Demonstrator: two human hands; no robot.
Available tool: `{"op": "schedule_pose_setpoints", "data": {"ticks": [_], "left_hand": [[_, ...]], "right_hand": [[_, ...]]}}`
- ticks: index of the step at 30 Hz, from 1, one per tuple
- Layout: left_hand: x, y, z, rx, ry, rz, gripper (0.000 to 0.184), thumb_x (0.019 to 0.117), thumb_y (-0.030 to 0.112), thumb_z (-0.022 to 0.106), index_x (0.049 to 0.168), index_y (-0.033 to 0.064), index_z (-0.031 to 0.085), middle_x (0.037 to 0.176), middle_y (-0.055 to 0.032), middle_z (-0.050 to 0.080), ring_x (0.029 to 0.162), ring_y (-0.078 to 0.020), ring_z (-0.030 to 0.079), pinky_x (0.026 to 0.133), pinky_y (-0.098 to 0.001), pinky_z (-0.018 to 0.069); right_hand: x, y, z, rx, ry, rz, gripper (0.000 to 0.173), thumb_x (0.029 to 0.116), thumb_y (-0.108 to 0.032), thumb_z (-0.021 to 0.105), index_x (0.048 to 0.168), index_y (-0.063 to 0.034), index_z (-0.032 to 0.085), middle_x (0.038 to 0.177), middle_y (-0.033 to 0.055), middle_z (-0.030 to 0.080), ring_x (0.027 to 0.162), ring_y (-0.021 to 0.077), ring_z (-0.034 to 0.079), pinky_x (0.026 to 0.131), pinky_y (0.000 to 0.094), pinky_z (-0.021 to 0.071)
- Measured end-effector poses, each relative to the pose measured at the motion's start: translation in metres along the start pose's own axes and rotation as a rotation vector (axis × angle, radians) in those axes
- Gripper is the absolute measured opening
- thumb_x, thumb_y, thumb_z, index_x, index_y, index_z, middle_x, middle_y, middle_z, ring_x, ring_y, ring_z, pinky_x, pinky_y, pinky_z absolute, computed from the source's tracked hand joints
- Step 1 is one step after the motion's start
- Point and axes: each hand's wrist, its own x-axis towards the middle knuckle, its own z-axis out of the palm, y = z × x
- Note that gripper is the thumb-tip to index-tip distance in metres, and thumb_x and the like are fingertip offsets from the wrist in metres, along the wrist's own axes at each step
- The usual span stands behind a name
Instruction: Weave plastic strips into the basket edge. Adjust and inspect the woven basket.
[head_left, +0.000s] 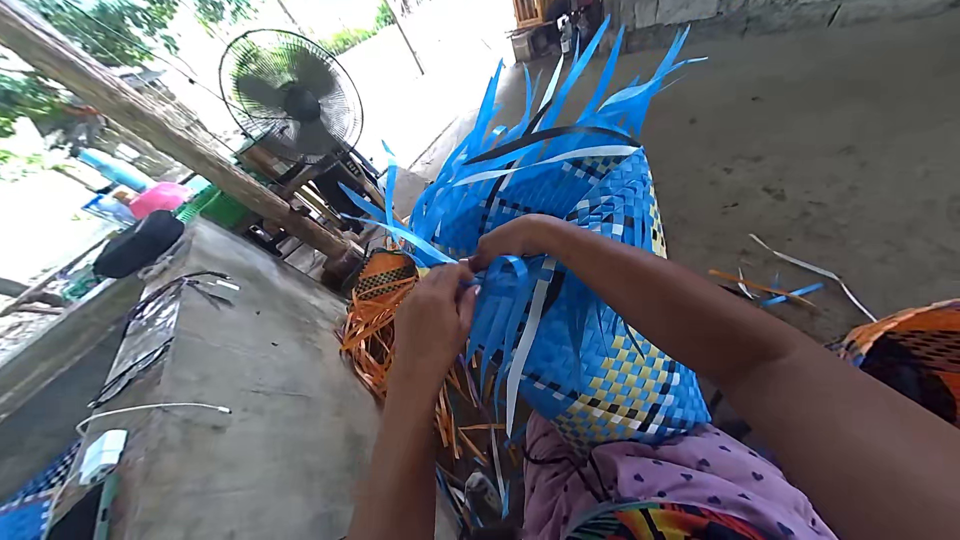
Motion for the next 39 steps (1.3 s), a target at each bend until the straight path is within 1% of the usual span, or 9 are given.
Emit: {"op": "schedule_pose_setpoints", "data": {"ticks": [3, 7, 11, 13, 16, 19, 23, 27, 39], "left_hand": [[-0.008, 0.015, 0.001, 0.0, -0.158, -0.235, 0.047, 0.0968, 0.045, 0.067, 0.094, -0.0011, 0.069, 0.078, -0.0168, 0.068, 0.077, -0.0367, 0.069, 0.071, -0.059, 0.0516], [-0.023, -0.001, 0.05, -0.215, 0.171, -0.063, 0.044, 0.1008, 0.036, 0.059, 0.07, 0.0044, 0.059, 0.059, -0.0037, 0.051, 0.057, -0.0179, 0.055, 0.055, -0.0375, 0.0457], [-0.067, -0.031, 0.08, -0.476, 0.211, -0.018, 0.044, 0.1023, 0.03, 0.054, 0.066, 0.0041, 0.054, 0.063, -0.001, 0.048, 0.063, -0.0086, 0.049, 0.064, -0.0256, 0.0439], [-0.094, -0.047, 0.087, -0.541, 0.185, -0.049, 0.044, 0.1029, 0.03, 0.053, 0.066, 0.0062, 0.053, 0.063, 0.0013, 0.048, 0.064, -0.0054, 0.051, 0.066, -0.0231, 0.0459], [-0.118, -0.061, 0.09, -0.641, 0.208, -0.037, 0.044, 0.1046, 0.033, 0.053, 0.067, 0.0104, 0.051, 0.063, 0.0051, 0.047, 0.064, -0.0002, 0.049, 0.065, -0.0178, 0.0431], [-0.131, -0.061, 0.081, -0.648, 0.227, -0.039, 0.045, 0.1054, 0.037, 0.052, 0.067, 0.0136, 0.048, 0.062, 0.0064, 0.045, 0.06, 0.0012, 0.047, 0.062, -0.0161, 0.0434], [-0.134, -0.067, 0.08, -0.669, 0.238, -0.085, 0.044, 0.1049, 0.039, 0.054, 0.069, 0.0132, 0.053, 0.065, 0.0082, 0.049, 0.063, 0.004, 0.05, 0.062, -0.0136, 0.0442], [-0.115, -0.075, 0.076, -0.685, 0.208, -0.082, 0.026, 0.1007, 0.021, 0.059, 0.097, 0.0002, 0.074, 0.105, -0.0057, 0.066, 0.103, -0.0042, 0.06, 0.091, -0.0198, 0.0508], [-0.023, -0.034, 0.024, -0.402, 0.333, 0.142, 0.014, 0.0971, 0.012, 0.064, 0.096, 0.0018, 0.072, 0.094, -0.0064, 0.069, 0.087, -0.0078, 0.066, 0.08, -0.0238, 0.0553]], "right_hand": [[-0.006, -0.005, 0.0, 0.063, -0.003, 0.066, 0.059, 0.1108, -0.045, 0.035, 0.118, 0.0055, 0.064, 0.114, 0.019, 0.063, 0.104, 0.023, 0.061, 0.093, 0.0451, 0.0467], [-0.008, 0.002, 0.001, -0.048, 0.027, -0.034, 0.063, 0.1118, -0.044, 0.03, 0.111, 0.007, 0.066, 0.107, 0.0215, 0.065, 0.1, 0.028, 0.062, 0.09, 0.0506, 0.0469], [-0.016, 0.029, -0.003, 0.077, 0.156, -0.089, 0.064, 0.1116, -0.045, 0.029, 0.117, 0.0082, 0.065, 0.112, 0.0257, 0.064, 0.105, 0.0339, 0.062, 0.094, 0.0558, 0.0458], [-0.031, 0.032, -0.007, 0.222, 0.156, -0.068, 0.06, 0.111, -0.044, 0.034, 0.134, 0.0059, 0.059, 0.13, 0.026, 0.061, 0.121, 0.0327, 0.059, 0.106, 0.0524, 0.0421], [-0.036, 0.031, -0.004, 0.123, 0.104, -0.208, 0.048, 0.1059, -0.027, 0.056, 0.141, 0.0059, 0.053, 0.129, 0.0256, 0.061, 0.117, 0.0303, 0.06, 0.105, 0.0467, 0.0446], [-0.022, 0.034, -0.003, -0.052, 0.219, -0.284, 0.04, 0.0967, -0.027, 0.072, 0.12, 0.0054, 0.065, 0.109, 0.0207, 0.068, 0.1, 0.0274, 0.064, 0.093, 0.0463, 0.0503], [-0.013, 0.032, -0.008, -0.036, 0.194, -0.238, 0.035, 0.0998, -0.027, 0.067, 0.115, 0.0045, 0.066, 0.104, 0.0176, 0.067, 0.093, 0.0222, 0.063, 0.087, 0.0413, 0.0506], [-0.011, 0.022, 0.004, 0.116, 0.048, -0.168, 0.045, 0.1057, -0.03, 0.056, 0.135, 0.0039, 0.058, 0.123, 0.0224, 0.064, 0.112, 0.0273, 0.062, 0.101, 0.0466, 0.0468], [0.003, 0.009, 0.013, -0.028, 0.02, -0.199, 0.044, 0.1049, -0.032, 0.058, 0.131, 0.0039, 0.06, 0.118, 0.023, 0.065, 0.11, 0.0304, 0.063, 0.098, 0.0514, 0.0464]]}}
